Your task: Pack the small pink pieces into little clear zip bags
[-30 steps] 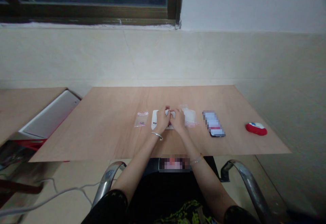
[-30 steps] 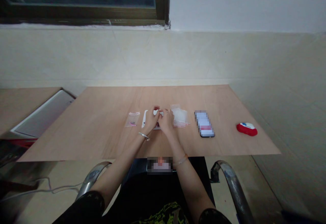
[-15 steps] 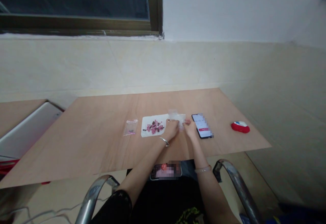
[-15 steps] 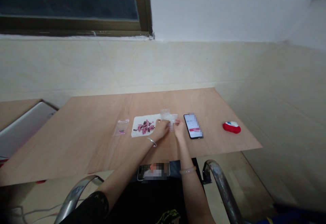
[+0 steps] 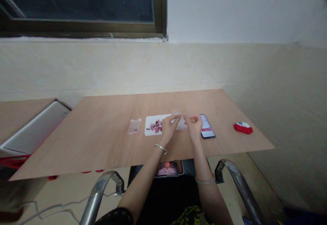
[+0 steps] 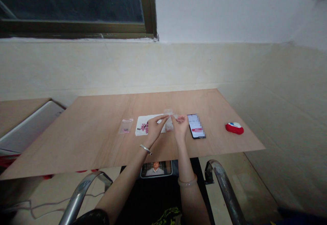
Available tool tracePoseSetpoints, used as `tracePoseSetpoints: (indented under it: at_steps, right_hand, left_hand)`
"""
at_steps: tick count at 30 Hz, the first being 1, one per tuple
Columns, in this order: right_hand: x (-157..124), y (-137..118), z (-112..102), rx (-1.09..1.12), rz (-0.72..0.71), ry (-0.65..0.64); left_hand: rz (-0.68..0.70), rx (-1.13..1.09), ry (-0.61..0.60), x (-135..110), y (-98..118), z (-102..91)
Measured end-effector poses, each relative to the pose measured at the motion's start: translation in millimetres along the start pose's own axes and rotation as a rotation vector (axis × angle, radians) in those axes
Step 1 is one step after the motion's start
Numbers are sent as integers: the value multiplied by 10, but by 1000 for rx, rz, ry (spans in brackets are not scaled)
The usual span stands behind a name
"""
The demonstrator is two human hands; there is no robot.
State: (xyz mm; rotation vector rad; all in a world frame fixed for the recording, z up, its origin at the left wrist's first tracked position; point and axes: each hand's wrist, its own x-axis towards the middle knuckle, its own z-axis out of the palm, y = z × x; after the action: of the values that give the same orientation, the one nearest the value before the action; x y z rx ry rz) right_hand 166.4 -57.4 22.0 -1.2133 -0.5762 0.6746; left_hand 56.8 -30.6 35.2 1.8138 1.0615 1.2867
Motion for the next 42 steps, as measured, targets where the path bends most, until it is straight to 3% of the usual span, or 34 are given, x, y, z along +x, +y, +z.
tracePoseSetpoints:
  at_steps: [5, 13, 19, 25, 31, 39, 42]
  right_hand:
    - [-300, -217, 120, 65, 181, -337]
    - [-440, -278, 170, 69, 165, -583]
    - [-451, -158, 212, 39, 140, -585]
    - [-436, -131, 194, -41, 116, -530]
    - [-449, -161, 174, -256, -124, -623]
    - [-584, -202, 188, -425, -358, -394]
    - [-629, -235, 161, -447, -423, -430]
  left_hand:
    - [-43, -136, 11, -169, 209, -161]
    - [-109, -171, 89, -339, 189, -417]
    - [-75, 25, 27, -370, 152, -587]
    - [-63, 183, -8, -374, 201, -592]
    - [-64, 327, 108, -368, 162, -600]
    - [46, 378, -2, -453, 261, -611]
    - [42, 359, 33, -469, 247, -629]
